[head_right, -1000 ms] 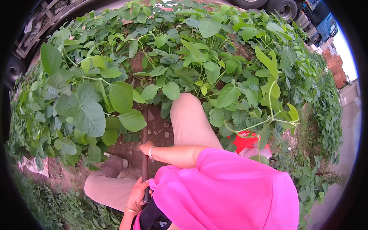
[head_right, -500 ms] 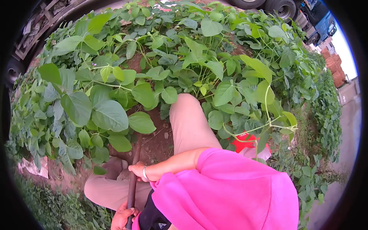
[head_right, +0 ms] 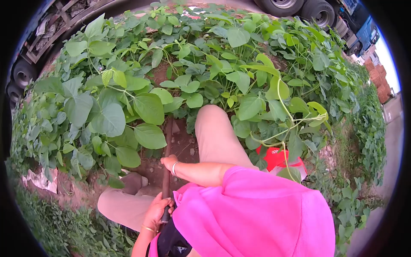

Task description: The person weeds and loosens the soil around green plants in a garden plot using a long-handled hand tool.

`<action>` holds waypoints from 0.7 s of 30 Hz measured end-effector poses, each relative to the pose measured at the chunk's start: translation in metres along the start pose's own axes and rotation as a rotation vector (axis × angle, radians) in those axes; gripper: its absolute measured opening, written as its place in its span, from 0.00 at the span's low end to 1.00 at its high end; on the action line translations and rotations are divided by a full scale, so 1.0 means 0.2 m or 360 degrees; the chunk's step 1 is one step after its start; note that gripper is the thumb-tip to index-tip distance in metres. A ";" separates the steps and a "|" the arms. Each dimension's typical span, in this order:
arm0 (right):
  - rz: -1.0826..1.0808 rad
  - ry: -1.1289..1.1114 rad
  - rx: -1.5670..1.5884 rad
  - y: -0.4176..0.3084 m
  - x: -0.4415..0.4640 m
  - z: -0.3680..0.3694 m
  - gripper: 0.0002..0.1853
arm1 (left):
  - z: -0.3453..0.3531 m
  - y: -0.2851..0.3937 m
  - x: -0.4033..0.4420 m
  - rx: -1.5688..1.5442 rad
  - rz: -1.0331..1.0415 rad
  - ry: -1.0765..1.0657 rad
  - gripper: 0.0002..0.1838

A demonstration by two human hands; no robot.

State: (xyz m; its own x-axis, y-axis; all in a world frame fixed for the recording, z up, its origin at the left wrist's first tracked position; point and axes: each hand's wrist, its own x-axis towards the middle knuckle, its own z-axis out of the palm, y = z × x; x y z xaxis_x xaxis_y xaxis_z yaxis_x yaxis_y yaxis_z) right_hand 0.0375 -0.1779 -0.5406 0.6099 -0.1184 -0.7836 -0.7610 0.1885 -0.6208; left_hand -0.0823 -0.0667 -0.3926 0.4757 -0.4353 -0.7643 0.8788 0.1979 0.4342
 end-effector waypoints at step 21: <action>0.0052 -0.0038 -0.0314 -0.12 0.03 -0.11 0.13 | -0.01 -0.01 0.16 -0.0180 0.0107 -0.0163 0.07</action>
State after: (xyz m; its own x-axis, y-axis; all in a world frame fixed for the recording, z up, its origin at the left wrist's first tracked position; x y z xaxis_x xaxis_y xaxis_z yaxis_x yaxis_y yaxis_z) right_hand 0.0549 -0.2048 -0.5318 0.5874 -0.0914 -0.8041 -0.8077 -0.0030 -0.5896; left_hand -0.0697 -0.0788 -0.4185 0.5326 -0.5039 -0.6801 0.8463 0.3247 0.4222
